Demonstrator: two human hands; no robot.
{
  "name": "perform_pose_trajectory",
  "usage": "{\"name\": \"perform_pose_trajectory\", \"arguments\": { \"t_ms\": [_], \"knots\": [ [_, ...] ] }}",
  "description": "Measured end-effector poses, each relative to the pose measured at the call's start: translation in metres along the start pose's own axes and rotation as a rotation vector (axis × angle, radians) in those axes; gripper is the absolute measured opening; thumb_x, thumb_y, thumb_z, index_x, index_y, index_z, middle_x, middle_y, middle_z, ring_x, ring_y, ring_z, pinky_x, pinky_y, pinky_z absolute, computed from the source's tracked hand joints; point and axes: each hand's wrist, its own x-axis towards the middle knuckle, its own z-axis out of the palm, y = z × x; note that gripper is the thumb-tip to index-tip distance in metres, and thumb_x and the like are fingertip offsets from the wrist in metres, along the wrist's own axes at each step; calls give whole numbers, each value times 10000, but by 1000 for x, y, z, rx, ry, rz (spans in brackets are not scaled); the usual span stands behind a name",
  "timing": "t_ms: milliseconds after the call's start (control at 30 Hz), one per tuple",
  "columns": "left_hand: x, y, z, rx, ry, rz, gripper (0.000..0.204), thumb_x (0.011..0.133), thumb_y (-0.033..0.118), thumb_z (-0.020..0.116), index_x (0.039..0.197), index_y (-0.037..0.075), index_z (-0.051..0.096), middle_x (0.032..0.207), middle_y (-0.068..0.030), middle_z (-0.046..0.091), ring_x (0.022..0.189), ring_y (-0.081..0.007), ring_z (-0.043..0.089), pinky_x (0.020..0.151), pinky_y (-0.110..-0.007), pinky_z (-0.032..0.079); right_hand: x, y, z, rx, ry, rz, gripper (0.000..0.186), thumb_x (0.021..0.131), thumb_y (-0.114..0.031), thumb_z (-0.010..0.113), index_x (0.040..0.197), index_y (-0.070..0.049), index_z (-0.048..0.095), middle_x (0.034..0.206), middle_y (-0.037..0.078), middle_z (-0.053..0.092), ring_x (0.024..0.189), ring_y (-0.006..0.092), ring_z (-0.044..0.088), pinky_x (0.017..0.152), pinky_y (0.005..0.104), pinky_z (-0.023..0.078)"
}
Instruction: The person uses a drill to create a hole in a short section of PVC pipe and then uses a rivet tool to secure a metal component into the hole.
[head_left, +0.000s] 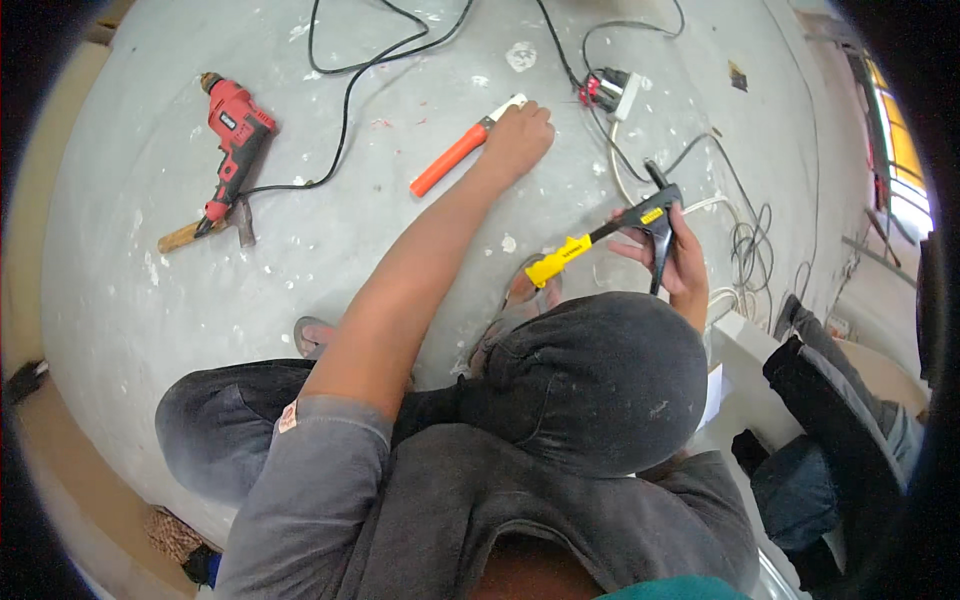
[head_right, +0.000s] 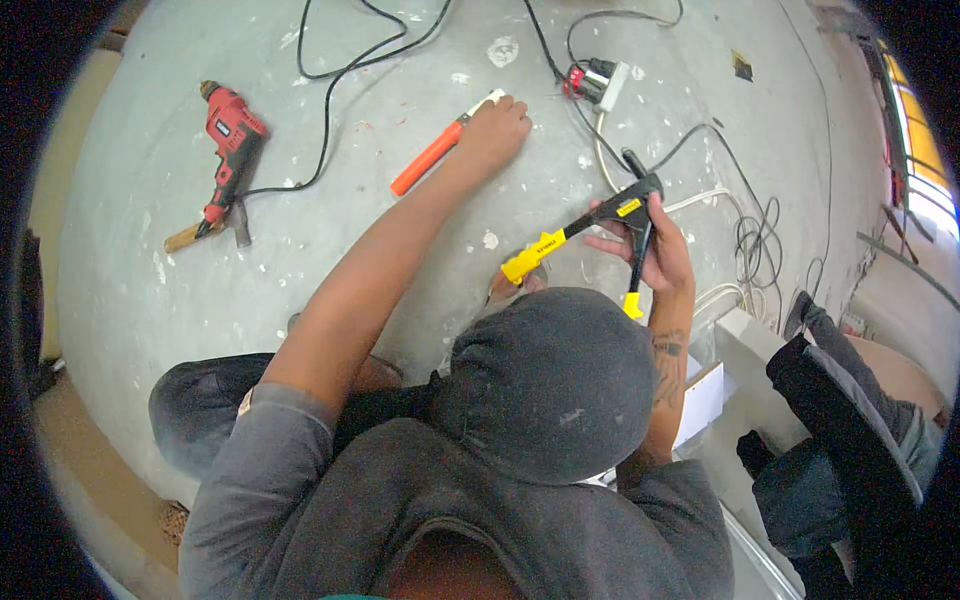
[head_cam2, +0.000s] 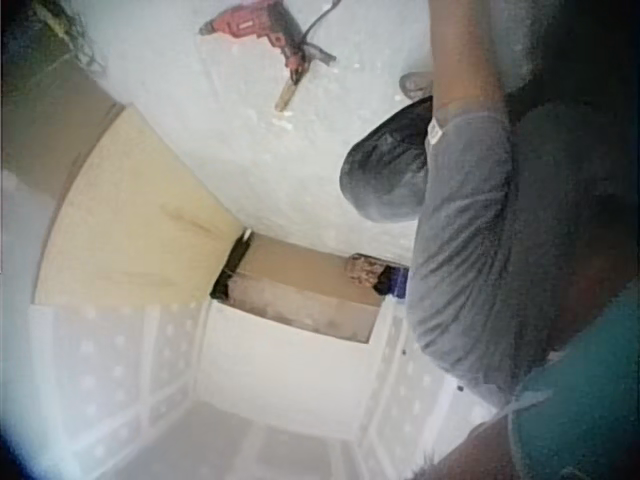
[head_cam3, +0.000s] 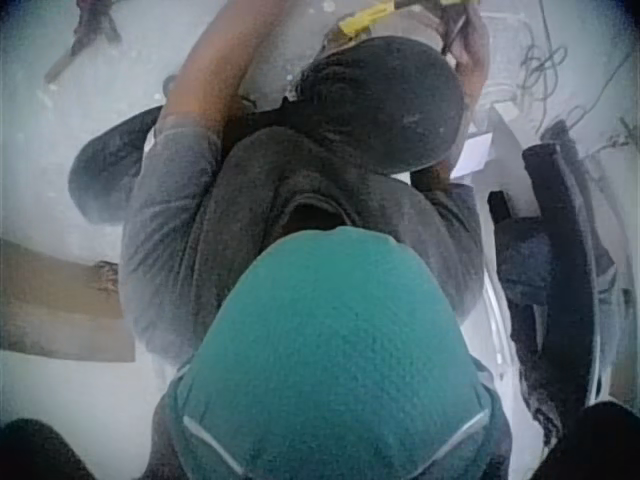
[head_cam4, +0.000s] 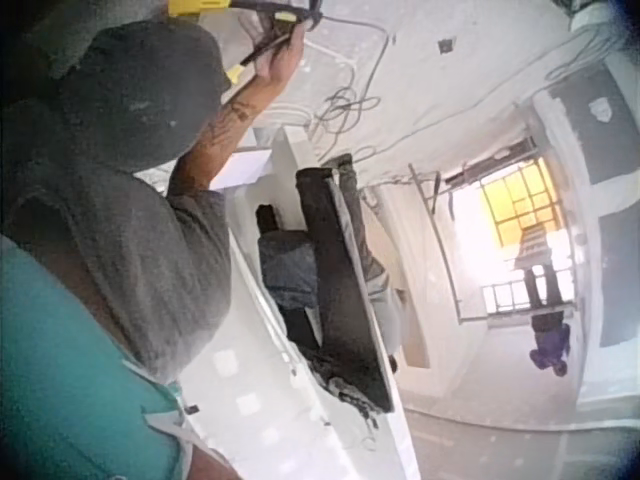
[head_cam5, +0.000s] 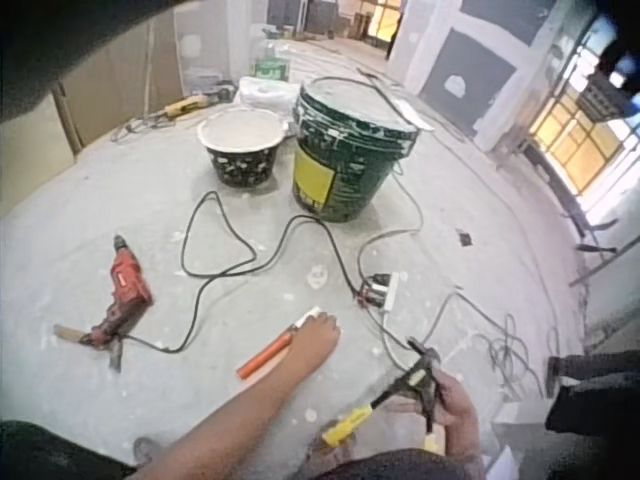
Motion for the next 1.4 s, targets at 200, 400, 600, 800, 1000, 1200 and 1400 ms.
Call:
{"name": "perform_pose_trajectory", "arguments": {
  "t_ms": [200,400,600,800,1000,1200,1400],
  "knots": [
    [6,-17,10,13,93,-108,135,811,93,586,893,43,681,924,-115,635,963,-280,630,806,-413,534,-18,-12,-38,177,-271,-73,670,1025,-532,354,1414,12,384,1326,389,484,1266,529,476,1008,651,440],
    [34,11,18,-173,106,-126,138,856,98,584,910,25,687,905,-131,636,959,-307,637,766,-422,553,29,6,-60,181,-289,85,725,990,-599,388,1412,-10,421,1298,339,544,1237,447,540,1036,631,402],
    [53,27,36,-209,-39,-466,120,825,85,618,871,3,692,949,-191,675,930,-353,675,788,-439,574,14,65,4,187,-286,181,639,989,-459,519,1446,-33,385,1353,332,501,1275,481,489,1075,667,332],
    [55,11,14,-374,3,-560,181,815,46,591,938,-2,715,882,-166,709,788,-304,702,726,-390,570,19,74,24,145,-219,-30,609,997,-481,491,1402,-38,390,1298,320,538,1223,474,535,1049,631,390],
    [31,21,-115,-1783,146,-621,204,953,133,610,1080,-15,669,948,-56,680,881,-151,652,775,-290,540,43,50,62,44,-230,-233,592,990,-557,443,1298,-52,420,1148,303,625,1122,442,617,1003,596,458],
    [16,46,-181,-1689,391,-483,191,971,125,615,1083,-24,653,968,-76,685,897,-142,657,815,-284,538,50,41,84,-36,-280,-277,587,996,-531,459,1309,-35,429,1131,330,629,1078,448,641,980,575,489],
    [6,42,-192,-1539,470,-444,167,963,106,621,1073,-13,665,946,-58,681,860,-130,657,816,-274,534,49,36,105,-71,-338,-274,607,971,-568,488,1301,-61,432,1130,334,629,1078,466,636,975,586,485]
  ]
}}
